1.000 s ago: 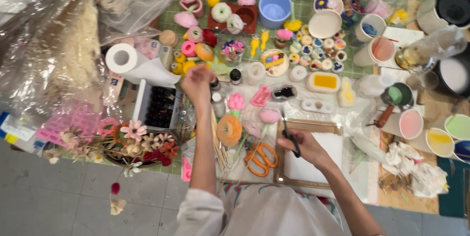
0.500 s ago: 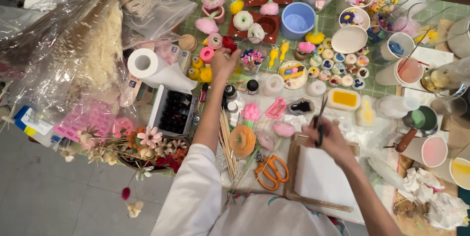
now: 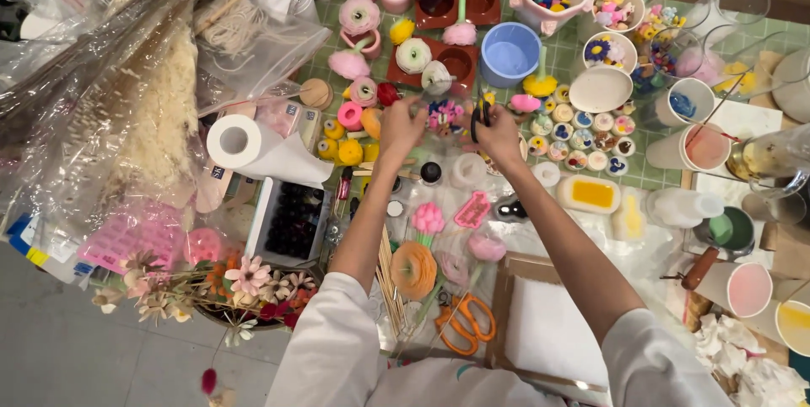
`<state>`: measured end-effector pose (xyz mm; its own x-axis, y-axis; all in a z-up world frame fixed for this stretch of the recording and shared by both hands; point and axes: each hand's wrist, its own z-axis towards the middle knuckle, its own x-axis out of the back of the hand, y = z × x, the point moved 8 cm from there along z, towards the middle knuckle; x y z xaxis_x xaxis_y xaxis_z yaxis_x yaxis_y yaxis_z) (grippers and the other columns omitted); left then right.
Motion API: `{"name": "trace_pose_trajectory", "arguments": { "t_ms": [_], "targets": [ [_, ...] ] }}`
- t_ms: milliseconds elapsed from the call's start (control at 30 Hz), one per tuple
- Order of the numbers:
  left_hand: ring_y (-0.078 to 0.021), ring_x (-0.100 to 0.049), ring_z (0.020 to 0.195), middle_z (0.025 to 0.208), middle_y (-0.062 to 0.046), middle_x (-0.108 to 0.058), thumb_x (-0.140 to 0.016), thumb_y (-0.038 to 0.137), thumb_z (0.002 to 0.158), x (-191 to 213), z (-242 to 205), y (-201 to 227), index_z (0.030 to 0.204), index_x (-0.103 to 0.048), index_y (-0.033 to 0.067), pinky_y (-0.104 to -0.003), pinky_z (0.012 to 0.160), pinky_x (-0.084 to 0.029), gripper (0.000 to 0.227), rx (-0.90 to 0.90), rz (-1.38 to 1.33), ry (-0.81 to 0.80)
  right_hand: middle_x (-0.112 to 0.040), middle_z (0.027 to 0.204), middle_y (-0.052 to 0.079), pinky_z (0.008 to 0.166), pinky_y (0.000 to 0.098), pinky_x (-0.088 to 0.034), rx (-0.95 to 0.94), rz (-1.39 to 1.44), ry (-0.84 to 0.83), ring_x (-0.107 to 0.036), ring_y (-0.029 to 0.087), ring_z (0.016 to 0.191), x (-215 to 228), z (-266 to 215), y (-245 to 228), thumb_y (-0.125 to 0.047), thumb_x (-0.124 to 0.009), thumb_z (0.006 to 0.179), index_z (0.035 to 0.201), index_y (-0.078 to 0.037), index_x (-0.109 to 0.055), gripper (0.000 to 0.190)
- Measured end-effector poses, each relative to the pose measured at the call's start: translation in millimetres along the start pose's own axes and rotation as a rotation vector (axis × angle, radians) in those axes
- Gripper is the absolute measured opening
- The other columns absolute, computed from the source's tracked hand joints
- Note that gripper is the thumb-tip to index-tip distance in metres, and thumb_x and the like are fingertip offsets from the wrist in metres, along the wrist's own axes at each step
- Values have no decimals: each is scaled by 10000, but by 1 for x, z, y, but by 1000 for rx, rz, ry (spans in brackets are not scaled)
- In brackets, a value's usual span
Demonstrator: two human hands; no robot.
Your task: Assembling and detailing a decorative wax flower.
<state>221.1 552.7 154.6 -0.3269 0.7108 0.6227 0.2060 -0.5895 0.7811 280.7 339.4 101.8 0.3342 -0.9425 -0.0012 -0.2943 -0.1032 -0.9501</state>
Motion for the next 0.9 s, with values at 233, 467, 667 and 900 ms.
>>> {"name": "trace_pose_trajectory", "arguments": {
  "t_ms": [233,467,667,900],
  "targets": [
    [-207,-713,551,731,-203,-746,-692,190,892,29,12,61,1191,-658,-7,-360,542,-559,360,107,-352,-249,-707,1003,153,588,383,-644,-86,166,-34,-773,310,715,23,9,-35,-32,-649,903,1076,32,-510,231],
    [-318,-723,766,865,-187,-759,-687,97,844,-14,41,-41,982,-786,62,-439,670,-567,173,-97,170,-156,-708,1131,191,666,381,-646,-88,156,-34,-757,293,784,64,-11,-60,1,-641,896,1126,47,-531,259],
    [-338,-742,845,886,-164,-743,-664,91,814,-92,38,-102,884,-756,104,-471,717,-579,117,-230,766,-223,-705,1155,166,678,383,-635,-74,189,-64,-739,239,839,55,-12,-44,10,-618,904,1152,4,-543,260],
    [-319,-754,757,981,-168,-733,-592,90,838,-95,34,-100,959,-735,82,-435,597,-585,187,-256,809,-124,-692,1149,174,683,398,-635,-98,173,-64,-739,266,829,38,-6,-27,61,-579,900,1096,32,-527,205]
  ]
}}
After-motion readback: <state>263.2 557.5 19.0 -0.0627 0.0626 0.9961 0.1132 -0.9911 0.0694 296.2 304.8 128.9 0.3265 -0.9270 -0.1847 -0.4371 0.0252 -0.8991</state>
